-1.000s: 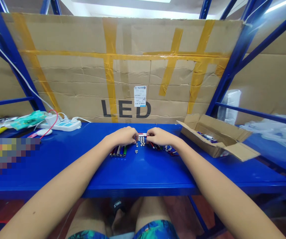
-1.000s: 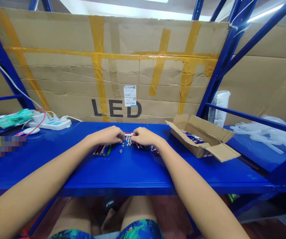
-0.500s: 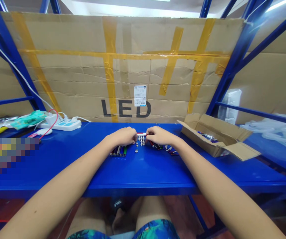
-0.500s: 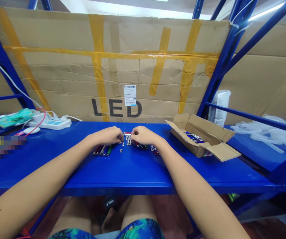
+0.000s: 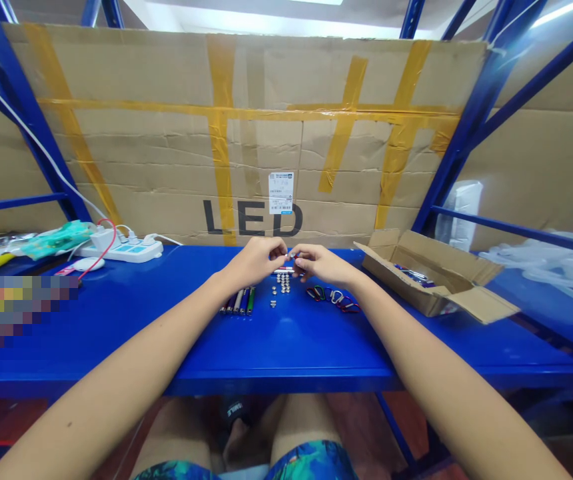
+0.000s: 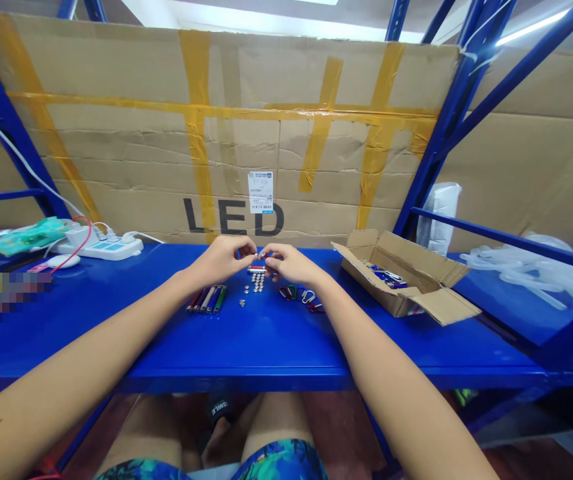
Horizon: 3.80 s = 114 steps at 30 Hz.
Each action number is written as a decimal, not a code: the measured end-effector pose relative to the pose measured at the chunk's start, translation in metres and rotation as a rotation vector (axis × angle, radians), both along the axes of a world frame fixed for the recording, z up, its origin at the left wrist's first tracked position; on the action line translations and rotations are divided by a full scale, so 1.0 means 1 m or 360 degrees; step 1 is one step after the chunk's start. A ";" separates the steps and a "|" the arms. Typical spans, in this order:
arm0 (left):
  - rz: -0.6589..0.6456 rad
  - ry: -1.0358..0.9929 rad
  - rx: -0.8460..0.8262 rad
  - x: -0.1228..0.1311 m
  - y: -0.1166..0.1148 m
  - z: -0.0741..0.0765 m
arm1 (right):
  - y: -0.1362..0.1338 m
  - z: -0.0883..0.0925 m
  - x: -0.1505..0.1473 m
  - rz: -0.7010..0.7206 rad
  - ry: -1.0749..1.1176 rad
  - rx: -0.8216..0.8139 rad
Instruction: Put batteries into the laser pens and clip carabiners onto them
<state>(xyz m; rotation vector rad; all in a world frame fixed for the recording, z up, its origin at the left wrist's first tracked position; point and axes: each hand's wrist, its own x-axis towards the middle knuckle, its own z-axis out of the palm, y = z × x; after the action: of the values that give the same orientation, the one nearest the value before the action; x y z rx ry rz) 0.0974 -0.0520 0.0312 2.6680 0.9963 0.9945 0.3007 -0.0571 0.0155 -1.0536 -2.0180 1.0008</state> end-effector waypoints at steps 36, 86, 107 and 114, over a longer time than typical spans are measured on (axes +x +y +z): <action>0.0050 0.1054 -0.0256 -0.005 -0.004 -0.005 | 0.005 0.004 0.012 0.0236 -0.0204 0.0290; 0.0036 0.0880 -0.0264 -0.002 -0.009 -0.008 | 0.002 0.001 0.010 0.0211 -0.0366 0.0241; -0.0061 0.0206 0.0171 0.008 -0.007 -0.007 | 0.003 -0.005 0.007 0.0159 -0.0114 -0.0073; -0.0093 0.0596 -0.0229 -0.006 -0.016 0.012 | 0.007 -0.005 0.006 0.0068 -0.0049 -0.0076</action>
<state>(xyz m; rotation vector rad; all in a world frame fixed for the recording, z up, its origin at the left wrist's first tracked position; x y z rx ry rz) 0.0915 -0.0681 0.0436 2.7966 0.9985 0.3991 0.3068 -0.0505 0.0100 -1.0608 -2.0587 1.0654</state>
